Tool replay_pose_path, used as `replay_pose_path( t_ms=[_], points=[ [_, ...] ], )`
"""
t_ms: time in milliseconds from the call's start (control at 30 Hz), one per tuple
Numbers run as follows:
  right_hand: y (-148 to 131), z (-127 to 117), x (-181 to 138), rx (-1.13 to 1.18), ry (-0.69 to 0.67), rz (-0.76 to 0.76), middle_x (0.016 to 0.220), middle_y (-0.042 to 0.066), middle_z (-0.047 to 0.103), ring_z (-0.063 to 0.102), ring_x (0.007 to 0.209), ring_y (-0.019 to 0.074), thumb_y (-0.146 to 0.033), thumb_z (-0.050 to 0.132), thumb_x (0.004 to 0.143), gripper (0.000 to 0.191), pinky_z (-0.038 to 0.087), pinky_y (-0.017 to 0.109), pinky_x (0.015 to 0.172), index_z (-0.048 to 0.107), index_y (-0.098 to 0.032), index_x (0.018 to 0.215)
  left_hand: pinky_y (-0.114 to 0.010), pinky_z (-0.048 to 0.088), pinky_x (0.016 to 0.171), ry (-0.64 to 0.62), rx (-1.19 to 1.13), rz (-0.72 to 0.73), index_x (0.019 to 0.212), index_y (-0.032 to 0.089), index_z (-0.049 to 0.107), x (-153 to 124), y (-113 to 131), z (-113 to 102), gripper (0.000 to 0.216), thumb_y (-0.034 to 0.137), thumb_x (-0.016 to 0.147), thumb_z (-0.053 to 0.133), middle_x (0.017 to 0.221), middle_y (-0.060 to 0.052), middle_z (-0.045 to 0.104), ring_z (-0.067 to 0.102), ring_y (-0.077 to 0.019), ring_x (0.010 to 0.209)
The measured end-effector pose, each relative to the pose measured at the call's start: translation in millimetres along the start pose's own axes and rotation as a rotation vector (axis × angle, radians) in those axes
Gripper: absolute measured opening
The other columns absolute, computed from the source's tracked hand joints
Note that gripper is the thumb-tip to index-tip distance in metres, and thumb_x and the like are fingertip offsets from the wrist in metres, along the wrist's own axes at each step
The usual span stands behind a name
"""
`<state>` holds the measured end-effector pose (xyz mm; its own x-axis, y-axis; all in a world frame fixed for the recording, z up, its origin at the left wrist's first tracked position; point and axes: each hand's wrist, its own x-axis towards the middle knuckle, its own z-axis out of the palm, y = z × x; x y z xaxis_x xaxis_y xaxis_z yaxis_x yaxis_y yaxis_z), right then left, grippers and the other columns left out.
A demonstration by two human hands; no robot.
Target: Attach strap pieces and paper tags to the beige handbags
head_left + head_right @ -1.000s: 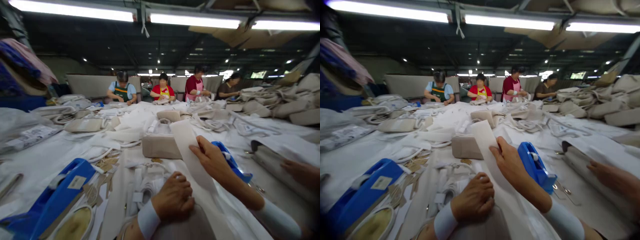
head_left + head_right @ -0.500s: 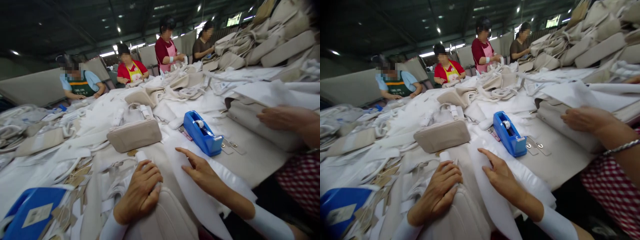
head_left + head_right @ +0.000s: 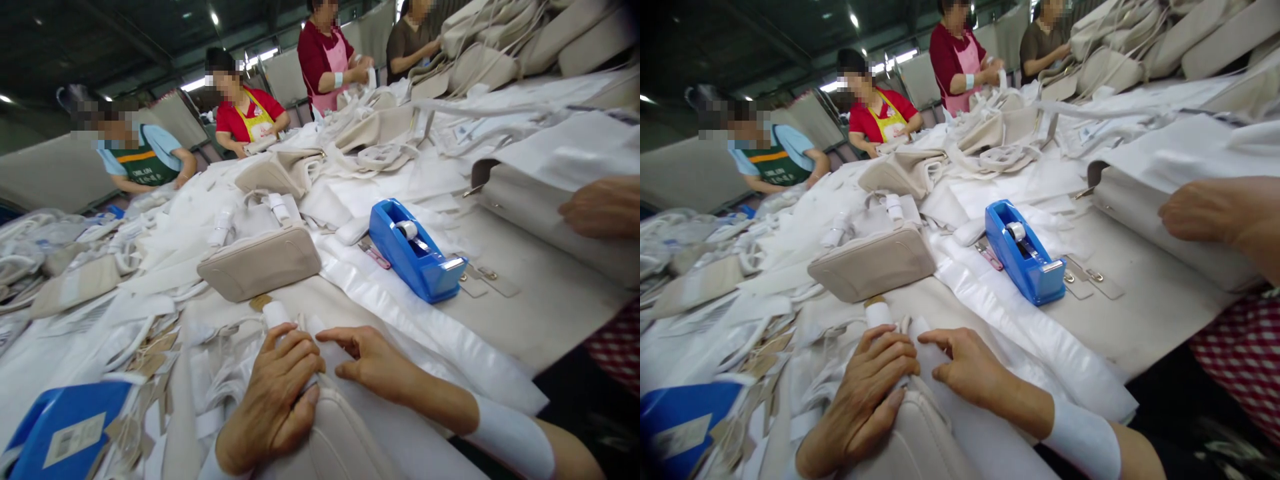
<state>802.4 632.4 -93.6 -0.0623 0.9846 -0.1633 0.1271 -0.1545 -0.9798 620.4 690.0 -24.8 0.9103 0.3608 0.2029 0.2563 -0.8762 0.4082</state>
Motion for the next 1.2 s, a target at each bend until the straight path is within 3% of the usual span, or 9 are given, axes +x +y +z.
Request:
replay_pose_path(
  t_ms=[233,400,500,567,667,800,900,1000,1200],
  points=[
    [14,17,16,-0.048,0.088,-0.059,0.088,0.000,0.070,0.060,0.079,0.0170,-0.008,0.066,0.065,0.052,0.046,0.027,0.074,0.069,-0.021,0.115,-0.048,0.027,0.104,0.018,0.011,0.009,0.088,0.018,0.058,2,-3,4,0.021,0.015,0.086,0.037,0.086,-0.005,0.061,0.055,-0.0203,0.091],
    [4,9,9,-0.243,0.019,-0.253,0.117,0.005,0.064,0.058,0.107,0.0195,0.000,0.056,0.072,0.055,0.044,0.032,0.095,0.063,-0.023,0.122,-0.047,0.028,0.103,0.014,0.019,-0.003,0.089,0.019,0.058,2,-6,6,0.022,0.016,0.088,0.036,0.089,-0.005,0.062,0.054,-0.0207,0.094],
    [-6,-5,-19,-0.386,0.157,-0.317,0.130,0.009,0.053,0.049,0.119,0.0223,-0.001,0.049,0.080,0.053,0.041,0.037,0.099,0.059,-0.026,0.126,-0.048,0.027,0.103,-0.023,0.024,-0.004,0.090,0.019,0.058,3,-5,6,0.022,0.017,0.088,0.037,0.091,-0.005,0.062,0.053,-0.0209,0.094],
    [-12,-11,-44,-0.294,0.236,-0.264,0.119,0.008,0.058,0.054,0.108,0.0198,-0.006,0.046,0.084,0.040,0.044,0.034,0.094,0.062,-0.024,0.116,-0.047,0.027,0.103,-0.023,0.024,-0.003,0.090,0.019,0.058,4,-4,6,0.021,0.016,0.087,0.038,0.091,-0.005,0.062,0.053,-0.0209,0.094],
    [-18,-8,-79,-0.085,0.162,-0.011,0.092,0.003,0.063,0.059,0.084,0.0170,-0.015,0.055,0.080,0.019,0.047,0.029,0.077,0.062,-0.022,0.097,-0.047,0.027,0.103,-0.019,0.021,-0.010,0.089,0.019,0.058,5,-3,5,0.019,0.017,0.087,0.039,0.090,-0.005,0.061,0.053,-0.0205,0.093],
    [-18,14,-103,0.019,0.029,0.225,0.096,0.002,0.065,0.059,0.090,0.0196,-0.017,0.062,0.067,0.032,0.044,0.029,0.080,0.058,-0.021,0.098,-0.048,0.027,0.104,-0.035,0.023,-0.030,0.089,0.019,0.057,4,-5,7,0.020,0.017,0.088,0.038,0.090,-0.005,0.061,0.052,-0.0208,0.094],
    [-12,33,-106,0.057,0.056,0.263,0.096,0.001,0.065,0.059,0.089,0.0193,-0.018,0.061,0.064,0.038,0.041,0.028,0.081,0.058,-0.021,0.102,-0.048,0.027,0.105,-0.037,0.041,-0.040,0.089,0.018,0.057,4,-5,10,0.022,0.017,0.090,0.035,0.091,-0.006,0.061,0.052,-0.0211,0.095],
    [-1,46,-103,0.048,0.084,0.256,0.090,0.000,0.065,0.058,0.084,0.0193,-0.023,0.061,0.066,0.033,0.040,0.028,0.078,0.061,-0.021,0.099,-0.048,0.028,0.104,-0.028,0.059,-0.052,0.087,0.019,0.057,6,-4,13,0.025,0.018,0.091,0.033,0.088,-0.006,0.060,0.051,-0.0212,0.093],
    [7,43,-96,0.097,0.054,0.216,0.080,0.002,0.061,0.056,0.079,0.0196,-0.035,0.054,0.077,0.020,0.040,0.027,0.071,0.061,-0.019,0.085,-0.049,0.028,0.104,-0.101,0.036,-0.056,0.090,0.019,0.057,8,-2,11,0.020,0.024,0.092,0.038,0.089,-0.006,0.059,0.050,-0.0217,0.092]
  ],
)
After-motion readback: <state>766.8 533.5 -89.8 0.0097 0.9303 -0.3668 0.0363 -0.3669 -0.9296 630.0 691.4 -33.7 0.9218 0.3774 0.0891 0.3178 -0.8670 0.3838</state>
